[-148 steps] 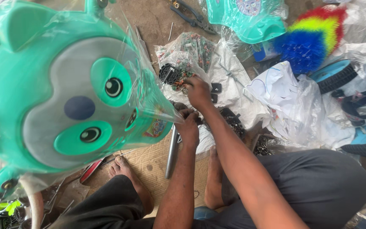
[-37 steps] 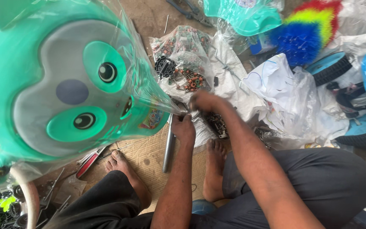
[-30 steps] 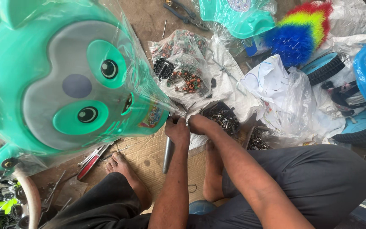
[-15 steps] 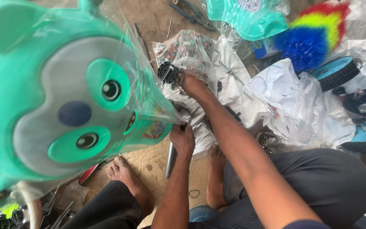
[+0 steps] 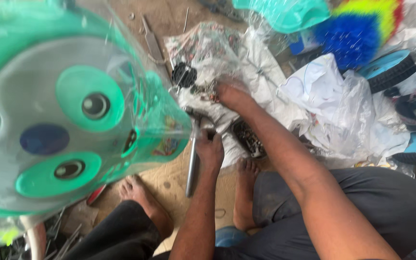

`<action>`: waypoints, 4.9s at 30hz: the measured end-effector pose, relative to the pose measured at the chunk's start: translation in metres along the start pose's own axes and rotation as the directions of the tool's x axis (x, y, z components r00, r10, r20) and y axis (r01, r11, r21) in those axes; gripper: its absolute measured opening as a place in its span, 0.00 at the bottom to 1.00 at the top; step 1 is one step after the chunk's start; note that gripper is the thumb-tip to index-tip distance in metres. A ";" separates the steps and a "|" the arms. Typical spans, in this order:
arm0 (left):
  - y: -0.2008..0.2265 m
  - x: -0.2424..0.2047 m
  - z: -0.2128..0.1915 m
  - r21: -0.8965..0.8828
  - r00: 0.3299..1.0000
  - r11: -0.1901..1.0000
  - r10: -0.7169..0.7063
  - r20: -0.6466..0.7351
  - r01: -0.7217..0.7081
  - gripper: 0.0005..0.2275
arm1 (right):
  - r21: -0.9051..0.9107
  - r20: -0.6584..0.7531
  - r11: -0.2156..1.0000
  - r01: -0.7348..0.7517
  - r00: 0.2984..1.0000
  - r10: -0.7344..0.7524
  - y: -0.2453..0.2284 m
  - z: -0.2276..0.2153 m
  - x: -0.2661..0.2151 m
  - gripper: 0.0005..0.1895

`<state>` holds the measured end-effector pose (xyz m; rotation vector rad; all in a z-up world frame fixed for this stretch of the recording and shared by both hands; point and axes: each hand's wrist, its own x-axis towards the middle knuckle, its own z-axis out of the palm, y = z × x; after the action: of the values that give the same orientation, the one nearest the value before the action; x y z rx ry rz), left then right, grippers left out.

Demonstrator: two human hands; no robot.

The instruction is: The person assembles a green children's tricycle by attaching the handlebar, seat, and pedals. They use a wrench to tighten bolts and secure the components together.

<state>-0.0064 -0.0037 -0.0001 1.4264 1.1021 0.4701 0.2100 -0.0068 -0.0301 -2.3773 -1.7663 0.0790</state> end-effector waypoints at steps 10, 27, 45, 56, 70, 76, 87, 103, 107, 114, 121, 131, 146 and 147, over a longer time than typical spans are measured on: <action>0.001 0.002 -0.008 -0.073 0.995 0.993 -0.090 -0.029 0.088 0.06 | 0.067 0.637 0.590 -0.805 0.490 0.596 0.021 0.007 0.060 0.21; 0.007 0.005 -0.004 -0.100 0.991 0.986 -0.132 -0.010 0.131 0.06 | -0.126 0.623 0.706 -0.697 0.498 0.603 0.034 -0.023 0.063 0.23; 0.004 0.000 0.000 -0.018 0.997 0.998 -0.060 -0.052 0.059 0.05 | 0.367 0.052 0.913 -0.178 0.984 0.171 -0.064 0.050 -0.011 0.24; 0.006 0.001 -0.002 0.004 0.997 1.000 -0.030 -0.067 0.031 0.06 | 0.052 0.165 0.879 -0.473 0.872 0.460 -0.060 0.019 -0.017 0.32; 0.006 0.000 -0.006 -0.107 0.986 0.982 -0.160 -0.038 0.155 0.05 | 0.363 0.157 0.679 -0.639 0.760 0.631 -0.006 0.043 -0.040 0.17; 0.008 0.001 -0.006 -0.095 0.981 0.978 -0.190 -0.033 0.186 0.05 | 0.279 0.188 0.626 -0.728 0.681 0.708 -0.003 0.024 -0.020 0.19; 0.002 0.002 -0.003 -0.084 0.985 0.982 -0.171 -0.033 0.168 0.06 | 0.038 0.576 0.724 -0.689 0.607 0.548 0.009 0.004 0.084 0.18; 0.004 0.002 0.000 -0.045 0.995 0.994 -0.103 -0.003 0.103 0.06 | 0.094 -0.164 0.984 -0.151 0.973 0.165 -0.025 -0.008 0.003 0.23; 0.004 0.000 -0.005 -0.066 0.996 0.994 -0.084 -0.016 0.082 0.06 | 0.129 0.142 0.845 -0.519 0.853 0.502 -0.018 -0.005 0.007 0.14; 0.009 0.003 -0.008 -0.079 0.994 0.991 -0.113 -0.004 0.112 0.06 | 0.033 0.442 0.647 -0.762 0.592 0.674 0.023 0.021 0.056 0.23; 0.002 0.005 -0.005 -0.098 0.991 0.987 -0.134 -0.031 0.130 0.06 | 0.138 0.341 0.701 -0.700 0.698 0.630 0.035 0.037 0.064 0.17; 0.009 0.007 -0.002 -0.098 0.987 0.983 -0.155 0.042 0.158 0.06 | 0.255 0.518 0.391 -0.884 0.467 0.717 0.004 0.010 0.071 0.23; 0.005 0.010 0.002 -0.072 0.993 0.992 -0.103 0.064 0.108 0.06 | 0.352 0.583 0.360 -0.864 0.503 0.638 0.077 0.090 0.084 0.21; 0.004 0.009 0.001 -0.081 0.992 0.991 -0.103 0.069 0.108 0.06 | 0.345 0.562 0.374 -0.861 0.508 0.652 0.072 0.089 0.086 0.20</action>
<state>0.0001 0.0041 0.0000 1.2939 1.0873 0.3877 0.2902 0.0651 -0.1251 -2.4873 -0.3233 1.0627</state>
